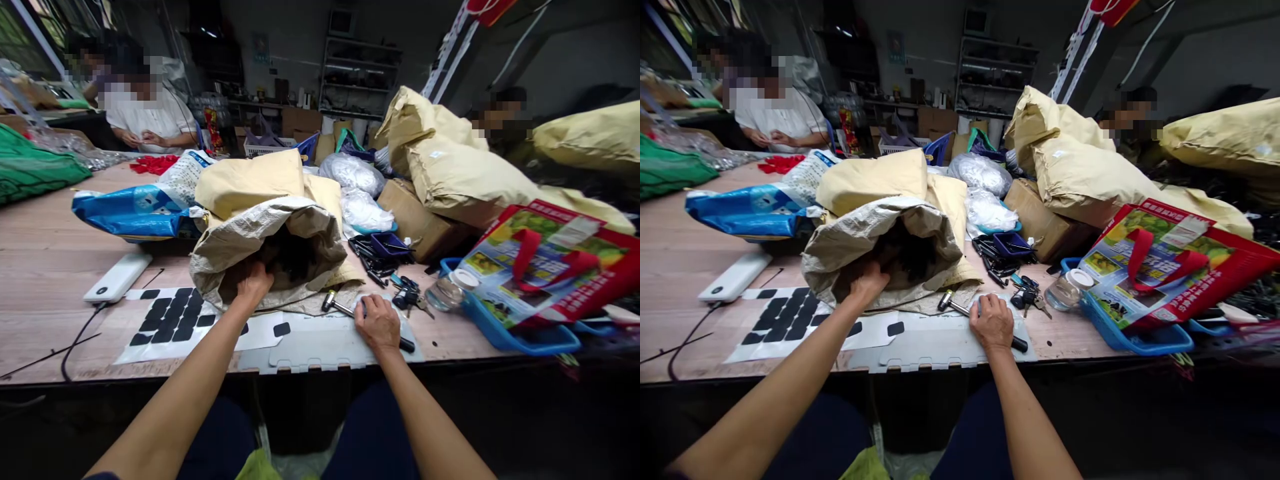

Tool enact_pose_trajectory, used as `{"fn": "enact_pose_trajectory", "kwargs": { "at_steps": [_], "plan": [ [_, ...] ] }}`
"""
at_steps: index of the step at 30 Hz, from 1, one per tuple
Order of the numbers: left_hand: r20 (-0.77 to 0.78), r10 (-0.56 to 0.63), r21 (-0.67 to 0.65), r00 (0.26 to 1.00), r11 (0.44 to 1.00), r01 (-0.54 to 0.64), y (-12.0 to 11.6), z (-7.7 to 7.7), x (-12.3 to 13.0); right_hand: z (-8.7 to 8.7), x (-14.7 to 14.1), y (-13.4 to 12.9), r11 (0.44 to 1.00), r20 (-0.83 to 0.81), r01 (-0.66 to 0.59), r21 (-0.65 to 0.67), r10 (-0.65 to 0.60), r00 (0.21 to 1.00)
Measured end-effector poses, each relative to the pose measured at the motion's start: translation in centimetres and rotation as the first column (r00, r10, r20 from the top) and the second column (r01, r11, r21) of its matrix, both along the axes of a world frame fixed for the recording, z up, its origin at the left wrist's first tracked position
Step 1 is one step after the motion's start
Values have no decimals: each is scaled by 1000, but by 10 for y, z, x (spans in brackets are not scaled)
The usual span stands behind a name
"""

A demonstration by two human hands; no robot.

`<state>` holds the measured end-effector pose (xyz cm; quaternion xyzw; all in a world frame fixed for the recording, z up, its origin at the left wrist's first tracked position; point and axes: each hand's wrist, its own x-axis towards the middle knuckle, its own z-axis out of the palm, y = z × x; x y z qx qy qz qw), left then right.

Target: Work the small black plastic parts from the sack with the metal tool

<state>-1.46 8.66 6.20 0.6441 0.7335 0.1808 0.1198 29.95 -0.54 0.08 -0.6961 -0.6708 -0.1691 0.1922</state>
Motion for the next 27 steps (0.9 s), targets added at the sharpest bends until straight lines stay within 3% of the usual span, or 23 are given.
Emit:
{"fn": "enact_pose_trajectory", "kwargs": {
  "at_steps": [1, 3, 5, 7, 11, 15, 18, 23, 27],
  "plan": [
    [5, -41, 30, 999, 999, 41, -10, -4, 1, 0, 0, 0, 1000, 0, -1, 0, 1, 1000],
    [42, -239, 113, 970, 966, 234, -31, -16, 2, -1, 0, 0, 1000, -5, -5, 3, 5, 1000],
    [77, -472, 171, 878, 874, 455, -52, -30, 5, -1, 0, 0, 1000, -18, -12, 15, 12, 1000],
    [116, -569, 197, 814, 817, 543, -68, -44, 7, -1, 1, -2, 998, -40, -46, 44, 48, 998],
    [226, -540, 237, 811, 838, 492, -76, -64, 10, 3, 4, -6, 968, -55, -243, 65, 247, 968],
    [269, -518, 202, 812, 855, 478, -72, -64, 10, 8, 6, -7, 933, -15, -355, -51, 355, 935],
    [282, -504, 183, 816, 864, 470, -72, -59, 10, 13, 4, -8, 916, 0, -382, -122, 385, 923],
    [298, -490, 173, 819, 872, 459, -73, -56, 11, 20, -19, -27, 934, -175, -358, -6, 351, 920],
    [320, -501, 199, 804, 865, 460, -71, -61, 9, 30, -51, -49, 910, -252, -416, 7, 404, 880]
  ]
}}
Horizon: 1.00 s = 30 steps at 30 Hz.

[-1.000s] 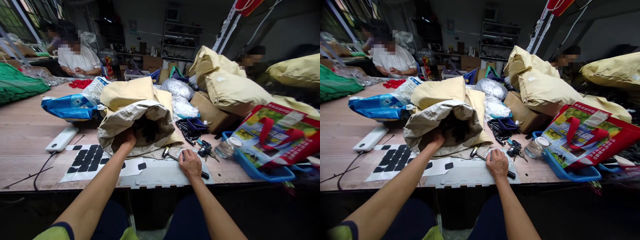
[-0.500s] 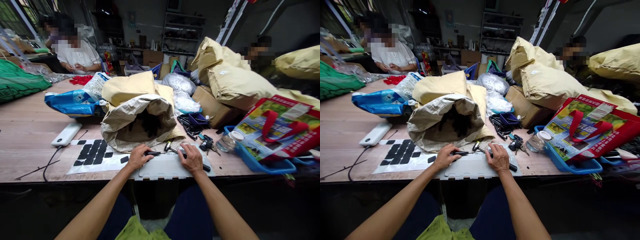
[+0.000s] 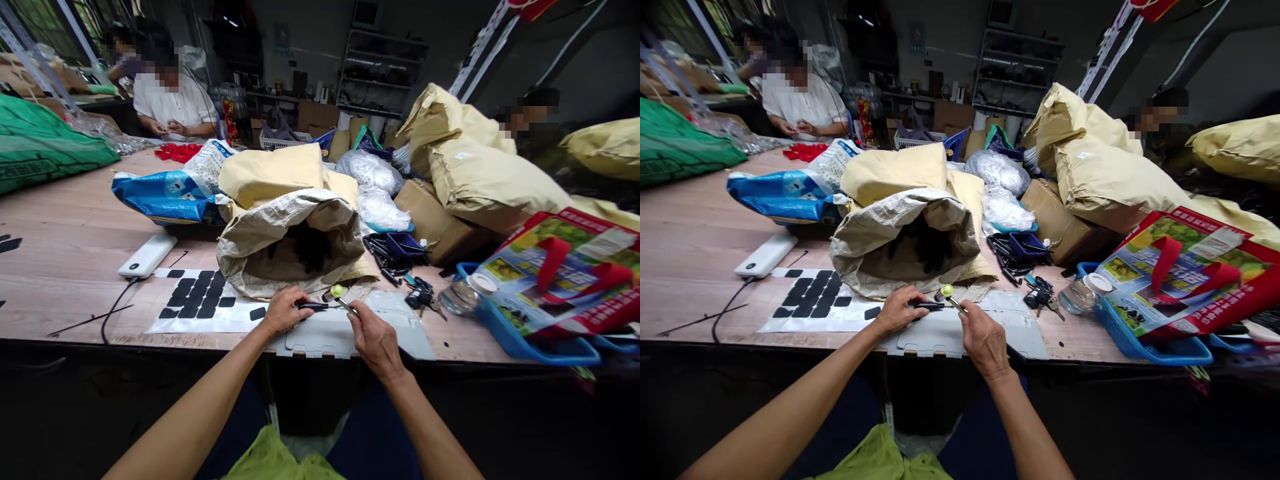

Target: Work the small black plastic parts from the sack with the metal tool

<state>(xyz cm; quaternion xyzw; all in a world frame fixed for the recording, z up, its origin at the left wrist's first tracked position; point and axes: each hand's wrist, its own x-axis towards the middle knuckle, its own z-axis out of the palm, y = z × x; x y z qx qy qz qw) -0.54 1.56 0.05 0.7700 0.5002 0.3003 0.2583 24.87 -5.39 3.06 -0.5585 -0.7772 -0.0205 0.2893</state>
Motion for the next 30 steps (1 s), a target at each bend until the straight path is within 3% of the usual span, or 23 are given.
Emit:
{"fn": "enact_pose_trajectory", "kwargs": {
  "at_steps": [5, 12, 18, 23, 27, 30],
  "plan": [
    [25, -11, 15, 1000, 1000, 11, 1, -5, -2, 7, -33, -10, 1000, 77, 8, -4, -8, 997],
    [26, -20, 24, 999, 1000, 19, 1, -6, -3, -1, -49, -7, 1000, 189, 27, 3, -27, 982],
    [71, -26, 17, 997, 1000, 25, 1, -7, -2, 1, -43, -11, 996, 139, 78, 35, -83, 987],
    [61, 2, 23, 998, 1000, -3, 1, -8, -1, 1, -34, -13, 996, 128, 79, -29, -75, 989],
    [28, 3, 27, 1000, 1000, -3, 0, -7, -1, 7, -15, -1, 987, 83, 161, 14, -162, 983],
    [-9, 5, 24, 1000, 1000, -5, -1, -5, 0, 5, 3, 11, 976, 150, 211, 47, -215, 965]
  ]
}}
